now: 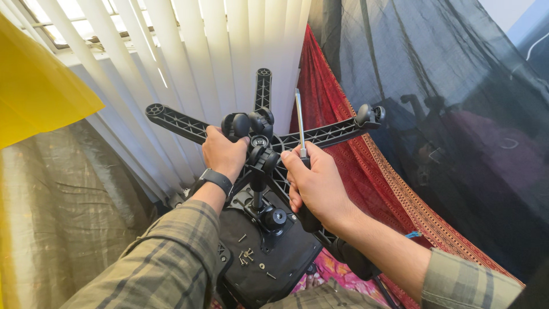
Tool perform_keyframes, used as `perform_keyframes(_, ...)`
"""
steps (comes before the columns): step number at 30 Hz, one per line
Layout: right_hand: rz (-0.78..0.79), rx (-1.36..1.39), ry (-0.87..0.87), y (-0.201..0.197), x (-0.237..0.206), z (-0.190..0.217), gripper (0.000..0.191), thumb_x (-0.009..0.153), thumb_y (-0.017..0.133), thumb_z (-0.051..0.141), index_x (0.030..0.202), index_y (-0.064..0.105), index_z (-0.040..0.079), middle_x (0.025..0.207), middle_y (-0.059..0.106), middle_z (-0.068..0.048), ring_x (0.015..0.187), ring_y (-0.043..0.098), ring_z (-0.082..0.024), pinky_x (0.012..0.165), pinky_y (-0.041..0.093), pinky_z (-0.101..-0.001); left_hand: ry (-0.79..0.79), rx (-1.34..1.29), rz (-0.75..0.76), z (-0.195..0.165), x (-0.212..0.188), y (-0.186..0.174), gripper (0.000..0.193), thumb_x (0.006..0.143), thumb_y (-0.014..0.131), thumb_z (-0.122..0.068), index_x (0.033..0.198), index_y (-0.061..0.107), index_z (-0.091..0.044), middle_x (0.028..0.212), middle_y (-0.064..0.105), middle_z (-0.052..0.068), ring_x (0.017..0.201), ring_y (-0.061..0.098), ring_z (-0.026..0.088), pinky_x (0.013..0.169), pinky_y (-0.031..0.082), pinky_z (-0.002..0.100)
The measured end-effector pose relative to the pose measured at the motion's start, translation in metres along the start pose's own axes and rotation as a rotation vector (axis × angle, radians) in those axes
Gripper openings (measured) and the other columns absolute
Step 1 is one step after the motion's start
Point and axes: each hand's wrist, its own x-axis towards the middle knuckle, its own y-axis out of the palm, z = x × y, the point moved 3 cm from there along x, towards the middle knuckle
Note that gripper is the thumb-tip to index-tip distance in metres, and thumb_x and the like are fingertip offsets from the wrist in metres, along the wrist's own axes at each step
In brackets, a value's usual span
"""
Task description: The person removes the caster wheels from an office chair's five-star base. They hold each wheel and pry it off the base arm using a flathead screwdriver, working one wheel at a time while the base rests on their lap on a bed.
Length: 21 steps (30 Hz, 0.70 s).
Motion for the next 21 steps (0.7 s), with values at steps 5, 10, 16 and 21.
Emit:
perform_keyframes(5, -0.028, -0.020, 0.024, -0.004, -0.002, -0.002, 0.023, 0.099, 0.060, 0.023, 0.089, 0.047, 0.007, 0.060, 0.046, -0.001, 0.038, 0.047, -0.010, 0.037, 0.043, -0.0298, 0.042, 0.020, -0.007, 0.001, 0.002, 0.005, 0.063, 0.072, 0.087, -0.028, 0.118, 0.056, 0.002, 0.105, 0.070, 0.022, 0.103, 0.065, 0.040, 0.092, 0.050, 0.047)
perform_keyframes(10, -0.048, -0.029, 0.018, -0.007, -0.002, -0.001, 0.022, 0.098, 0.061, 0.022, 0.089, 0.048, 0.007, 0.061, 0.048, -0.001, 0.038, 0.047, -0.010, 0.036, 0.043, -0.0299, 0.034, 0.088, 0.056, 0.001, 0.008, 0.006, 0.066, 0.071, 0.089, -0.033, 0.118, 0.058, 0.002, 0.115, 0.066, 0.021, 0.114, 0.056, 0.040, 0.099, 0.045, 0.048)
perform_keyframes(16, -0.044, -0.014, 0.020, -0.006, 0.001, 0.000, 0.022, 0.098, 0.061, 0.022, 0.089, 0.048, 0.007, 0.062, 0.049, -0.001, 0.038, 0.047, -0.010, 0.037, 0.043, -0.0299, 0.051, 0.110, 0.084, 0.007, 0.007, 0.008, 0.057, 0.077, 0.087, -0.034, 0.115, 0.064, 0.001, 0.117, 0.063, 0.020, 0.114, 0.057, 0.039, 0.097, 0.046, 0.047)
perform_keyframes(21, -0.023, -0.082, 0.025, -0.009, 0.007, -0.002, 0.023, 0.098, 0.061, 0.023, 0.087, 0.049, 0.007, 0.063, 0.049, -0.001, 0.039, 0.047, -0.010, 0.037, 0.044, -0.0297, 0.028, 0.102, 0.142, 0.017, 0.010, 0.011, 0.051, 0.077, 0.086, -0.030, 0.113, 0.066, -0.001, 0.118, 0.063, 0.020, 0.112, 0.060, 0.036, 0.097, 0.049, 0.045)
